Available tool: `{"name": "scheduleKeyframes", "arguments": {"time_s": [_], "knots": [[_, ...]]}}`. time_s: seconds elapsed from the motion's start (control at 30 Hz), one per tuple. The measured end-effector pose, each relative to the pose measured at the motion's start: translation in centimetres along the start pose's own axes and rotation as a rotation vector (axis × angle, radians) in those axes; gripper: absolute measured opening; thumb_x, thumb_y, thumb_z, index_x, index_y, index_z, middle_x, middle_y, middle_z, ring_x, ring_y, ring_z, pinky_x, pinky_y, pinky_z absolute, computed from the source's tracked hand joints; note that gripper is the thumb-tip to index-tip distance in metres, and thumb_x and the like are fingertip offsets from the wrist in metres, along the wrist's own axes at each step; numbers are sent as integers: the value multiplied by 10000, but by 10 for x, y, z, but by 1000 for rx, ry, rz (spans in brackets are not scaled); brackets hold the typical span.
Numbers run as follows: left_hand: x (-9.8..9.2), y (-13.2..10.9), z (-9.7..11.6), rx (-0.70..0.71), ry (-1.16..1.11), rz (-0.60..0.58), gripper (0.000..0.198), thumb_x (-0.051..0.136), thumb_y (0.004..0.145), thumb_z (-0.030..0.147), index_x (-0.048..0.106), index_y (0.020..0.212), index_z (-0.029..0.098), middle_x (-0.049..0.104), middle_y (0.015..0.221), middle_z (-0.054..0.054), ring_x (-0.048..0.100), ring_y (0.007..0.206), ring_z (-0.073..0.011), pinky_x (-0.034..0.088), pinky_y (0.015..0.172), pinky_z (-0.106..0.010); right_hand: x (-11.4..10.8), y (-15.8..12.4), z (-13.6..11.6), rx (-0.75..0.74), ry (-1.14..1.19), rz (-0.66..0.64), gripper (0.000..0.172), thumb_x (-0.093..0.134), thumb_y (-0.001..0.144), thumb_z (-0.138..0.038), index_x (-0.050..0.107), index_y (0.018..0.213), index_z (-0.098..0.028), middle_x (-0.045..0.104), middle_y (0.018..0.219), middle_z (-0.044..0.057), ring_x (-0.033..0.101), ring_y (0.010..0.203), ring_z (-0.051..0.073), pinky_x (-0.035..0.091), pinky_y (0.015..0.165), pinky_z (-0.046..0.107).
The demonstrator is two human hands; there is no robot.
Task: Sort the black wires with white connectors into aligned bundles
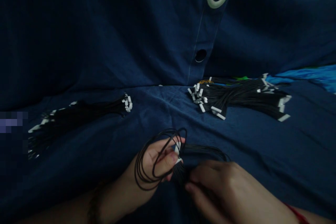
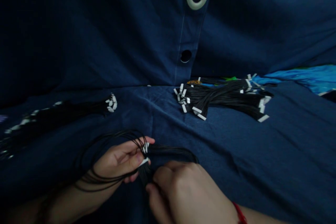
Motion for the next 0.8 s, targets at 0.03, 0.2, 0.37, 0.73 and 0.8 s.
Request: {"name": "scheduleKeyframes", "arguments": {"time_s": [0.03, 0.2, 0.37, 0.73, 0.8], "knots": [[0, 0, -1, 6, -4, -1, 395, 656, 710, 265, 611, 1079, 132, 632, 627, -40, 462, 373, -46, 319, 340, -145, 0, 2, 0, 17, 56, -10, 173, 468, 782, -164, 598, 682, -219, 636, 669, -17, 605, 588, 119, 421, 515, 191], [1, 2, -2, 33, -21, -13, 392, 651, 711, 272, 610, 1071, 121, 617, 629, -35, 455, 368, -51, 286, 318, -151, 3, 5, 0, 27, 176, -29, 196, 446, 770, -123, 593, 667, -202, 627, 673, -3, 572, 570, 109, 385, 500, 185], [1, 2, -2, 16, 29, 6, 415, 643, 719, 286, 594, 1099, 128, 589, 587, -10, 448, 368, -43, 281, 326, -143, 0, 6, 2, 85, 244, -67, 198, 437, 786, -139, 552, 633, -189, 582, 621, -12, 529, 537, 105, 355, 499, 204], [-6, 11, -17, 13, -75, -80, 438, 663, 695, 325, 596, 1089, 146, 578, 607, -11, 449, 339, -38, 247, 280, -128, -44, 16, 34, 67, 1547, -239, 41, 641, 740, -225, 659, 703, -233, 513, 591, -31, 506, 520, 52, 379, 485, 150], [-6, 11, -15, 16, -77, -89, 438, 665, 694, 296, 593, 1096, 136, 593, 611, -23, 452, 338, -42, 249, 278, -131, -63, 14, 47, 9, 1259, 7, 94, 673, 716, -365, 662, 729, -272, 511, 602, -28, 494, 569, 78, 395, 537, 185]]}}
Point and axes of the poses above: each hand's wrist, its own y-axis towards the middle knuckle, its own x-axis out of the palm, z = x × y, the point moved 3 cm from there along y, towards the middle knuckle
